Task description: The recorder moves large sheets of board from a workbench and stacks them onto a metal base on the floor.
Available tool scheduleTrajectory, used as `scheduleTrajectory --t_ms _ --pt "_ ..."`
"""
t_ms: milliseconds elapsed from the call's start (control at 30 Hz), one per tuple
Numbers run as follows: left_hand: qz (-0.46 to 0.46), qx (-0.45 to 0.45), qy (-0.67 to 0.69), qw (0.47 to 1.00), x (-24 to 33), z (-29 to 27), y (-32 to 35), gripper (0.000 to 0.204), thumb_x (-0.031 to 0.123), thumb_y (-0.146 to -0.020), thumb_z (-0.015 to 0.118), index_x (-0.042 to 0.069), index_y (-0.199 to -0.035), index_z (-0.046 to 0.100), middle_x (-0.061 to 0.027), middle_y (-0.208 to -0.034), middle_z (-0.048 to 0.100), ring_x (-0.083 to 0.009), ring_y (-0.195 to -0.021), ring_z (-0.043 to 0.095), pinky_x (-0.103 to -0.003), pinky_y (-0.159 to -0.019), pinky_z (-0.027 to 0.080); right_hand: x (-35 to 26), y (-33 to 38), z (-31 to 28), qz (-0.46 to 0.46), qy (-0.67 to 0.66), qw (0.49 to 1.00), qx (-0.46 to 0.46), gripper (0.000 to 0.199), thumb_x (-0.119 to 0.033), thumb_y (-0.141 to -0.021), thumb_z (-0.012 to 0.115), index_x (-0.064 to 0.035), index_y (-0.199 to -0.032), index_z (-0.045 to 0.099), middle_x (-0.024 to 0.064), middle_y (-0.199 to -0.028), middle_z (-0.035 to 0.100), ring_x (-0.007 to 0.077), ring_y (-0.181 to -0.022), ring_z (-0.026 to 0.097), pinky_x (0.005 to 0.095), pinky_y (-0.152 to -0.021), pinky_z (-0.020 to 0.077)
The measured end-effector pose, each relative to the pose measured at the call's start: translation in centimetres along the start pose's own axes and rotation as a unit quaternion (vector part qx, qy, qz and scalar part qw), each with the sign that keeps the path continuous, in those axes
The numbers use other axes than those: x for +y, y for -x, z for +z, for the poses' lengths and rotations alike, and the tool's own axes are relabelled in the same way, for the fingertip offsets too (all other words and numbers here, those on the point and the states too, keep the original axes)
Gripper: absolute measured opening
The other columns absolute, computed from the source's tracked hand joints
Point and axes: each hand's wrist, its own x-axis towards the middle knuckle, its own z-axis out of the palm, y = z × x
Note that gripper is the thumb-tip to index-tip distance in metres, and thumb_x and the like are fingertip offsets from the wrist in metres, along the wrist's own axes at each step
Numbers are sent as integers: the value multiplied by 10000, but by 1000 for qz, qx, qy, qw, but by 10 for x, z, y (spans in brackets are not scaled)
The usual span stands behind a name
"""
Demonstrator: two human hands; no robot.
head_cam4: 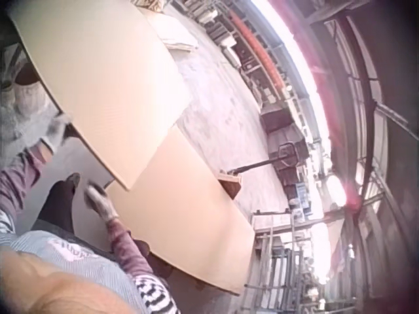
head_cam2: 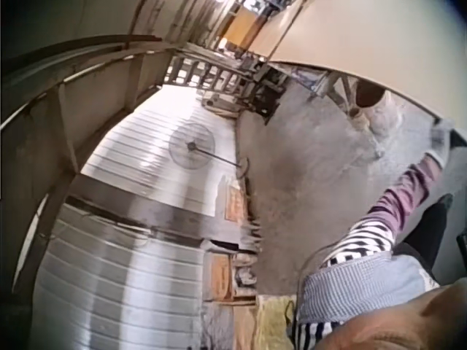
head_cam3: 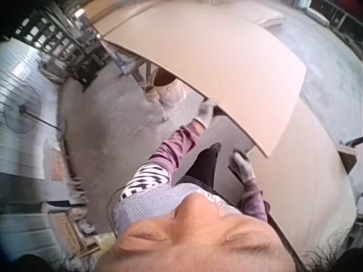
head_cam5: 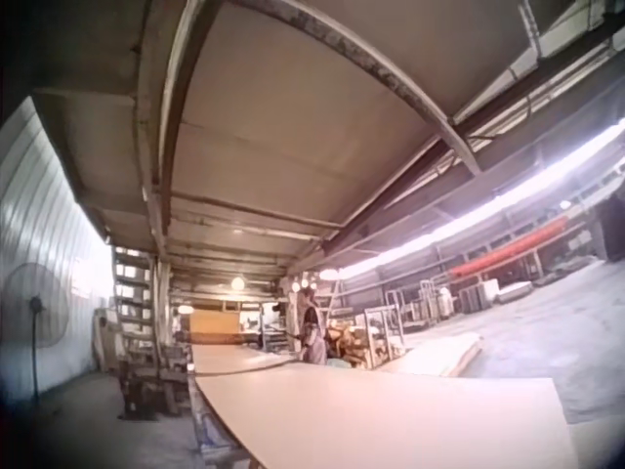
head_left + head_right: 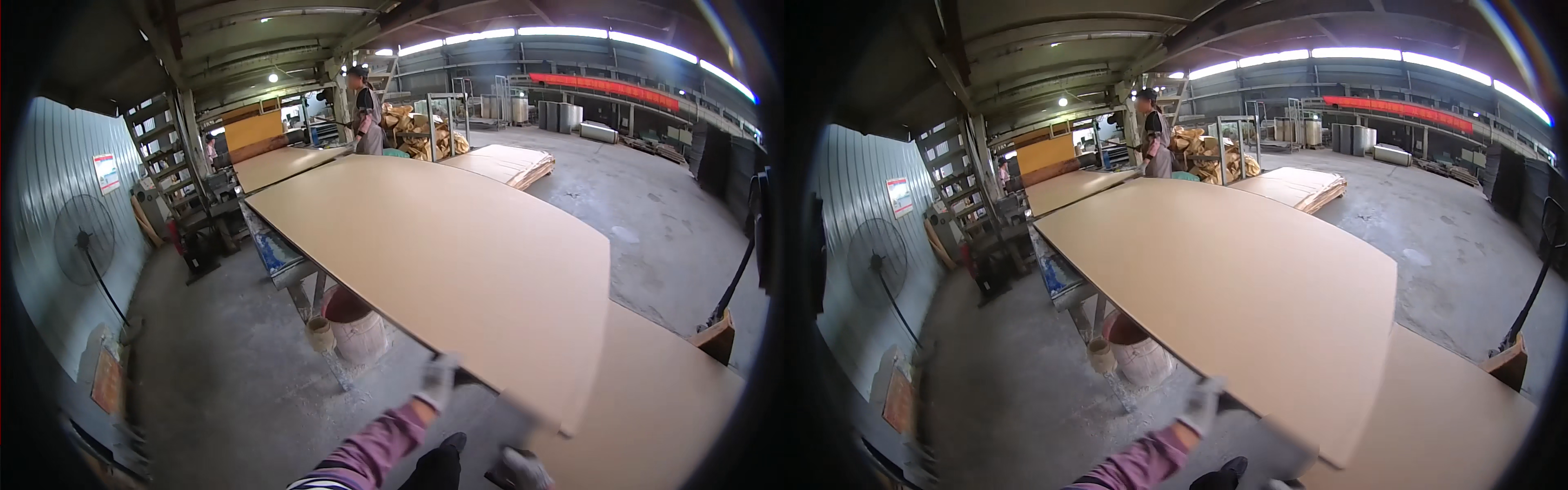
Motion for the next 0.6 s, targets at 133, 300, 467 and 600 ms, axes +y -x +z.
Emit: scheduleTrajectory --t_ms 133,300,467,600 --pt "-325 -93 412 846 105 30 4 278 277 -927 477 26 -992 578 -104 -912 629 -211 -759 634 -350 -689 554 -68 -92 38 -217 -301 928 -29 399 -428 -905 513 -64 -1062 563 99 -854 620 187 -683 585 325 -651 505" --pt "-251 125 194 940 -55 -68 -128 360 366 -947 388 95 -939 625 -76 -864 631 -204 -743 632 -356 -606 512 -88 -66 -105 -297 -162 914 224 330 -383 -904 508 -152 -669 484 33 -519 496 134 -390 447 264 -347 361" --pt "-250 236 143 928 -149 -187 -134 340 333 -902 481 61 -1043 627 -75 -969 641 -236 -867 620 -414 -713 494 -97 60 -152 -167 -75 933 311 353 -414 -852 563 -114 -666 558 53 -572 586 129 -409 486 260 -373 381" --pt "-300 75 203 929 -109 -222 -121 496 368 -842 541 -44 -1118 539 -170 -1036 597 -302 -898 599 -437 -773 502 -61 250 -337 -384 379 572 618 330 -325 -930 417 -114 -702 529 31 -558 515 152 -473 499 295 -452 422"
